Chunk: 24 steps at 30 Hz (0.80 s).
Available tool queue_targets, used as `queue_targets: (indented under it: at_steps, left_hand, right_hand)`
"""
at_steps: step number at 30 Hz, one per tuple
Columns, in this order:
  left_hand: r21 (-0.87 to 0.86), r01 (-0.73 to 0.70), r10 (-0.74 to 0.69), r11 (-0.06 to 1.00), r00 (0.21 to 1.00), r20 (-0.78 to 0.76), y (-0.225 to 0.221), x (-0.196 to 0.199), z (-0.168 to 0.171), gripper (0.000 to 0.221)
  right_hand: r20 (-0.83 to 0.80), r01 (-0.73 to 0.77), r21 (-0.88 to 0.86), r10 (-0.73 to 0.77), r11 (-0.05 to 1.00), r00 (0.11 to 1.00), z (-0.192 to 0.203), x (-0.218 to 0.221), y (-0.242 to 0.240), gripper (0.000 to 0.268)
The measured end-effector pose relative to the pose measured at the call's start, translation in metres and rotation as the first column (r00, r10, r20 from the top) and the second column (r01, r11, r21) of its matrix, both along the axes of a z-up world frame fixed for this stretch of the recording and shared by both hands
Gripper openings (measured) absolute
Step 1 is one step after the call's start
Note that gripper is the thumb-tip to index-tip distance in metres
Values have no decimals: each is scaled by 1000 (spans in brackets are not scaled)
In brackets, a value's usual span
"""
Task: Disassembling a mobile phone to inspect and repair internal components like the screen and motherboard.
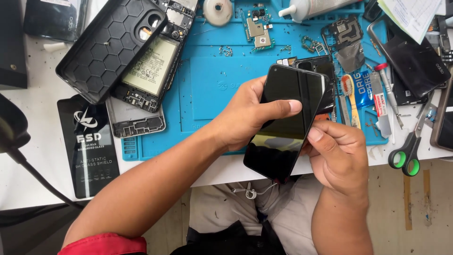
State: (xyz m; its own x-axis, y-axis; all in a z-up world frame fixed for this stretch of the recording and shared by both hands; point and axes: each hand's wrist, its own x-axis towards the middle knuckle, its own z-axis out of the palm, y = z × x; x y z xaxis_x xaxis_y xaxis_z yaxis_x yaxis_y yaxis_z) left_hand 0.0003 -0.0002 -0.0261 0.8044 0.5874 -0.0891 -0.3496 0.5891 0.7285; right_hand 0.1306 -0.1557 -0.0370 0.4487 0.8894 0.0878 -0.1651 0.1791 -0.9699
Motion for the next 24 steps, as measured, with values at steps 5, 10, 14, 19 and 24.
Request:
queue_targets:
  at_steps: [5, 10, 14, 19, 24]
  left_hand:
    - [-39, 16, -16, 999, 1000, 10, 1, 1, -7, 18]
    - [-54, 44, -43, 998, 999, 14, 0, -8, 19, 13]
    - [-67, 135, -135, 989, 991, 4, 5, -4, 7, 20]
    - [-93, 210, -213, 973, 977, -22, 7, -3, 0, 24]
    - [-115, 235, -237, 965, 971, -12, 8, -4, 0, 29]
  right_hand:
    - [29, 24, 11, -25, 1000, 999, -13, 7, -6, 19]
    - [42, 11, 31, -12, 999, 999, -3, -1, -4, 17]
    - [24, 2, -63, 0, 998, 1000, 20, -12, -3, 20]
    - [40, -11, -153, 17, 988, 999, 26, -11, -5, 24]
    - [43, -33, -145, 40, 989, 998, 25, -9, -5, 24]
